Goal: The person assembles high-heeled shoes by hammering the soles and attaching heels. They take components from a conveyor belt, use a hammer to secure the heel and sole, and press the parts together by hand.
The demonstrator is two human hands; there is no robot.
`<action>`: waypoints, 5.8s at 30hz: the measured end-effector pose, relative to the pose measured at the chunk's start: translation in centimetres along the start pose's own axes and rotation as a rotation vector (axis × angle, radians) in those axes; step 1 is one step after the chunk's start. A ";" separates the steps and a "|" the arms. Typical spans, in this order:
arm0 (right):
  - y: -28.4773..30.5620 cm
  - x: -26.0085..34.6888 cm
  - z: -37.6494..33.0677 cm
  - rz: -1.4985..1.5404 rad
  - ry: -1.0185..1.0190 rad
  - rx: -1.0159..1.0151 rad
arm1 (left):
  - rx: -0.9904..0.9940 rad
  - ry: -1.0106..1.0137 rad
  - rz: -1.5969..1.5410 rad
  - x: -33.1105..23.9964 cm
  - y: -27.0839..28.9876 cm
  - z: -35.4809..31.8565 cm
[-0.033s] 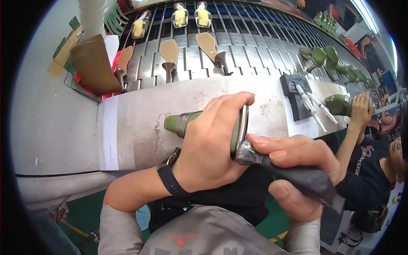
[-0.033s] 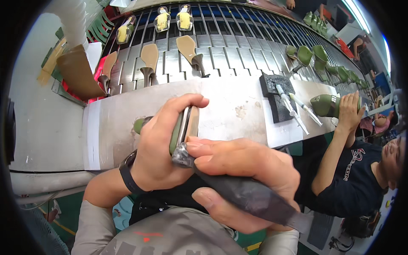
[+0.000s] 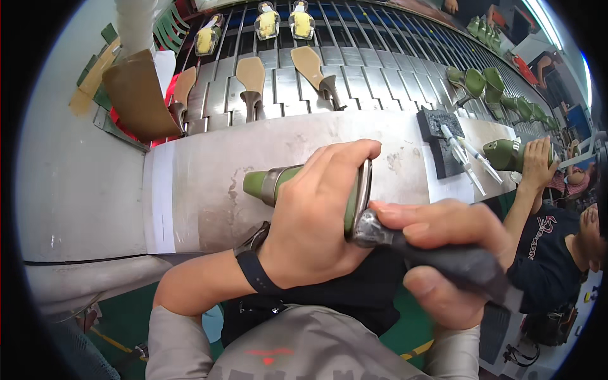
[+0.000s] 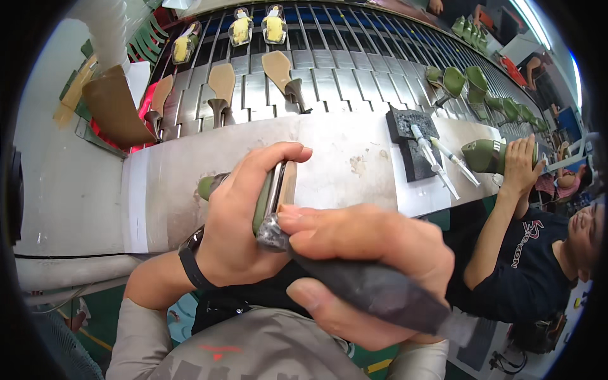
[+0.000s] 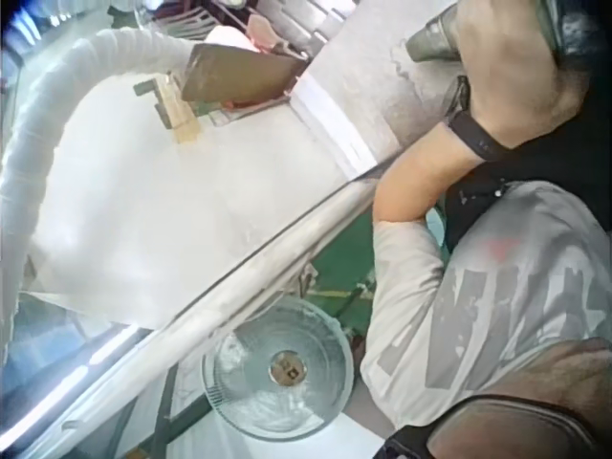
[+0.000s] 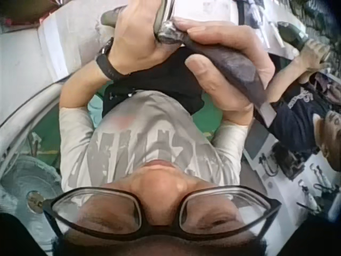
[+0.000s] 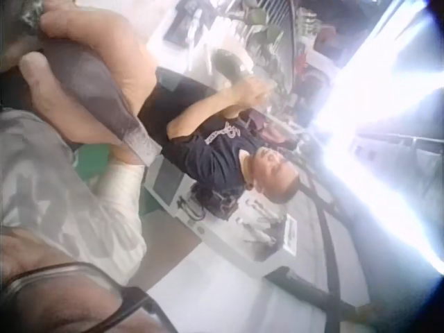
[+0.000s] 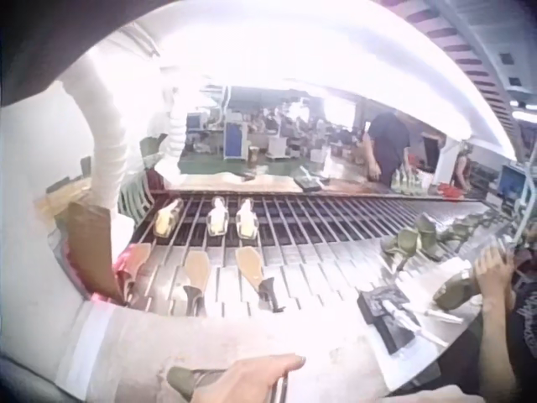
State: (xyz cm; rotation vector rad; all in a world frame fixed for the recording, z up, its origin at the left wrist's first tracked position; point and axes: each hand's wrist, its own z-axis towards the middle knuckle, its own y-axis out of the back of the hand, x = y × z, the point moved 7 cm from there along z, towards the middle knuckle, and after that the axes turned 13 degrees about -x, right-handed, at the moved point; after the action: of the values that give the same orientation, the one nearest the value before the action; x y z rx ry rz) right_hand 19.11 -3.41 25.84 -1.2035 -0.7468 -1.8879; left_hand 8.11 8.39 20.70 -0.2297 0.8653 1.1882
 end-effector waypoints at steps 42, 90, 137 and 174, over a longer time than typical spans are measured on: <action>-5.5 -10.2 -1.6 -0.079 0.005 0.429 | -0.163 -0.220 0.619 6.5 2.1 -15.9; -7.5 -16.6 5.3 -0.060 -0.741 0.207 | -0.216 -0.229 0.632 6.2 0.4 -16.0; -7.1 -18.3 8.9 0.176 -0.690 0.174 | 0.348 0.040 0.430 12.7 5.5 -6.8; 10.9 -30.3 23.1 -0.688 -0.190 -0.662 | 0.090 0.926 -0.528 13.2 2.0 -12.0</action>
State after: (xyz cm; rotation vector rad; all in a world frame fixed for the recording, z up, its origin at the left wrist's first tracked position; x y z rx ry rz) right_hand 47.28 17.72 7.65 -1.6899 -0.7107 -2.7568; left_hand 2.11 11.65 4.08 -0.9176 1.5311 0.5037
